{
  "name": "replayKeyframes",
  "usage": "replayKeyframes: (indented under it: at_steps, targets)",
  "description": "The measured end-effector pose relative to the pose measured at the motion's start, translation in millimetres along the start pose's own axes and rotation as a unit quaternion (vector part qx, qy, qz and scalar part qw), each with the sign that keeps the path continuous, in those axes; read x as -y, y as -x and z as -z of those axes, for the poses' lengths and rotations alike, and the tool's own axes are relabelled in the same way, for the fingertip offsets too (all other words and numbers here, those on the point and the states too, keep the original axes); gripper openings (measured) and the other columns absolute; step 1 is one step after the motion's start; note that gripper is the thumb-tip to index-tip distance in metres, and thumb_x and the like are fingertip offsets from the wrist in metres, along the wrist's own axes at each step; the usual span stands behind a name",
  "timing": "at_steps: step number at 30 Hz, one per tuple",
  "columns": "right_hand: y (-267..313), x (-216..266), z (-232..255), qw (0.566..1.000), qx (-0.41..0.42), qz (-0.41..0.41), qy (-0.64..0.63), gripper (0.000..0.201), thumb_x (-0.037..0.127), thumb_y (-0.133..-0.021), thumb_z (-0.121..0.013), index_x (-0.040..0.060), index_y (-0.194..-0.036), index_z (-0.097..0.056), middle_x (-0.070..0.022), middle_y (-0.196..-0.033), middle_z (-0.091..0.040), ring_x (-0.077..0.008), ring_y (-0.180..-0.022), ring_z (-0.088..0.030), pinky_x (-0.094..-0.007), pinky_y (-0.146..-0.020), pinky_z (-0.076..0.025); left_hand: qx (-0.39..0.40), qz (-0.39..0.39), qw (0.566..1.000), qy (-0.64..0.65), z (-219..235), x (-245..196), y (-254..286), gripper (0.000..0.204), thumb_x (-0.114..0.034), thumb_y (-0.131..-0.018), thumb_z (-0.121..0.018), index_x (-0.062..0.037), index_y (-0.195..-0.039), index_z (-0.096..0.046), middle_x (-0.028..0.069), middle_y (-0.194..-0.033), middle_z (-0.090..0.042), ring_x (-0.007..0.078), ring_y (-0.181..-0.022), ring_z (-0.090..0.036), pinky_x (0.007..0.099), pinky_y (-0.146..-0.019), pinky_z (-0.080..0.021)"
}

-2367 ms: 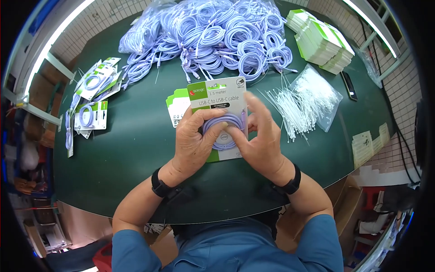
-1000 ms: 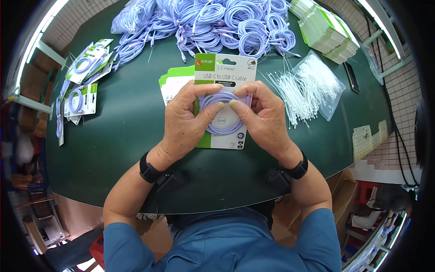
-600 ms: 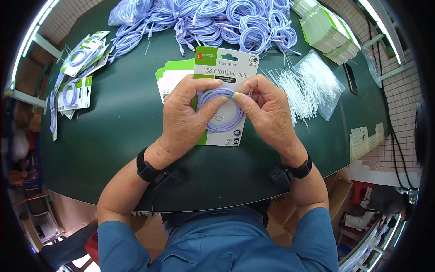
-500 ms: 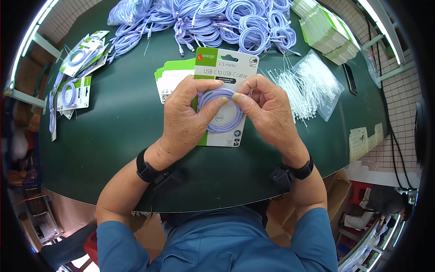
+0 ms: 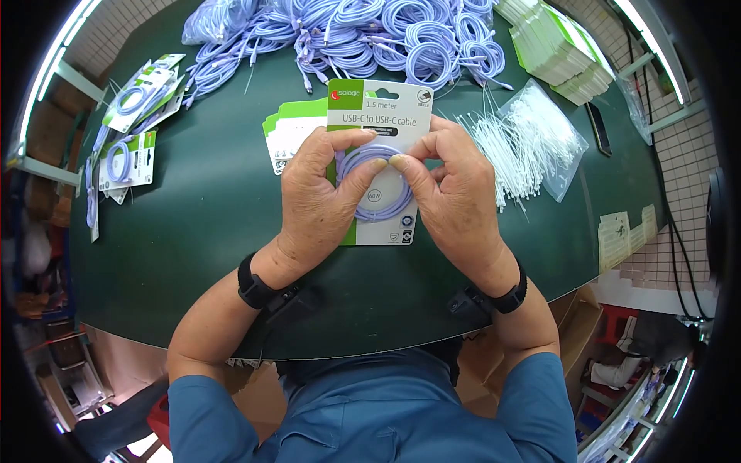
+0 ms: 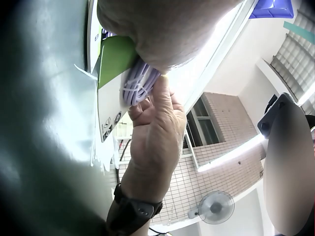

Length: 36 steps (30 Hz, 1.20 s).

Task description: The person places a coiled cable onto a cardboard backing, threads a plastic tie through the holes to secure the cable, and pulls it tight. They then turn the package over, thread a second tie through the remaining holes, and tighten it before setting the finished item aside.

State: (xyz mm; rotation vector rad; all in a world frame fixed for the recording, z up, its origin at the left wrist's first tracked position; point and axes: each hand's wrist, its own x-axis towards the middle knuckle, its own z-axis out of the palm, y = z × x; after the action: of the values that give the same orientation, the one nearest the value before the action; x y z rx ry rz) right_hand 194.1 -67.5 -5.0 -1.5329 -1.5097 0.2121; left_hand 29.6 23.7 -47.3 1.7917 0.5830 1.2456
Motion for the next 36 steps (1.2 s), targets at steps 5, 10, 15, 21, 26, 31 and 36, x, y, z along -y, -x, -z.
replayKeyframes:
  at_steps: [5,10,15,21,26,31,36]
  targets:
    - [1.0,-1.6,-3.1,0.997,0.012,-0.046,-0.055,0.012,0.002,-0.097,-0.076,-0.0030,-0.098,-0.065,-0.0170,-0.132,-0.067,-0.0144,-0.094,-0.072,-0.0285,-0.071,-0.064,-0.001,0.015,1.000,0.003,2.6,1.8,1.9,0.029,-0.009,-0.092,-0.084,-0.0027,-0.117,-0.072,0.0102,-0.109,-0.073,0.0196,-0.098,-0.072,0.0322,-0.084,-0.057]
    - [1.4,2.3,-6.4,0.992,-0.008,-0.063,-0.106,0.012,0.003,-0.097,-0.076,-0.0033,-0.098,-0.065,-0.0183,-0.134,-0.066,-0.0152,-0.097,-0.072,-0.0279,-0.071,-0.063,-0.006,0.007,1.000,-0.001,3.0,0.4,1.1,0.028,-0.009,-0.092,-0.083,-0.0024,-0.117,-0.072,0.0101,-0.110,-0.073,0.0189,-0.098,-0.071,0.0316,-0.084,-0.057]
    - [1.2,6.0,-14.6,0.994,-0.051,-0.027,-0.097,0.013,-0.001,-0.092,-0.077,-0.0020,-0.094,-0.064,-0.0192,-0.123,-0.067,-0.0255,-0.087,-0.072,-0.0335,-0.064,-0.061,-0.010,0.014,1.000,0.018,4.2,2.4,1.1,0.028,-0.008,-0.093,-0.083,-0.0021,-0.118,-0.072,0.0098,-0.110,-0.073,0.0183,-0.099,-0.071,0.0313,-0.085,-0.057]
    - [6.2,-1.4,-21.7,0.995,-0.054,-0.016,-0.085,0.012,0.002,-0.094,-0.078,-0.0011,-0.095,-0.066,-0.0186,-0.131,-0.067,-0.0201,-0.089,-0.072,-0.0310,-0.067,-0.060,-0.020,0.017,0.999,0.029,4.0,0.7,0.3,0.030,-0.007,-0.093,-0.082,-0.0017,-0.120,-0.072,0.0097,-0.110,-0.073,0.0180,-0.099,-0.071,0.0316,-0.085,-0.057]
    - [-1.5,-2.4,-10.7,0.999,-0.023,0.002,-0.038,0.011,0.002,-0.094,-0.077,-0.0018,-0.098,-0.067,-0.0184,-0.131,-0.070,-0.0172,-0.086,-0.072,-0.0296,-0.069,-0.060,-0.008,0.014,1.000,0.000,6.6,-0.6,-7.4,0.031,-0.006,-0.091,-0.083,-0.0030,-0.121,-0.072,0.0105,-0.110,-0.074,0.0196,-0.098,-0.072,0.0321,-0.085,-0.057]
    - [0.6,5.7,-8.7,1.000,-0.014,0.006,0.016,0.010,0.000,-0.094,-0.075,-0.0025,-0.099,-0.067,-0.0183,-0.129,-0.072,-0.0171,-0.083,-0.072,-0.0292,-0.070,-0.060,-0.020,-0.033,0.998,-0.044,8.4,-4.4,-7.6,0.033,-0.007,-0.090,-0.084,-0.0046,-0.121,-0.072,0.0114,-0.109,-0.074,0.0223,-0.097,-0.072,0.0329,-0.083,-0.057]
    - [-0.6,2.9,-10.3,0.993,0.002,-0.073,-0.096,0.010,-0.001,-0.094,-0.076,-0.0022,-0.099,-0.067,-0.0190,-0.128,-0.071,-0.0166,-0.088,-0.073,-0.0285,-0.071,-0.062,-0.020,-0.036,0.997,-0.068,9.1,-6.5,-5.9,0.034,-0.007,-0.088,-0.084,-0.0054,-0.120,-0.072,0.0117,-0.107,-0.073,0.0245,-0.095,-0.072,0.0344,-0.082,-0.058]
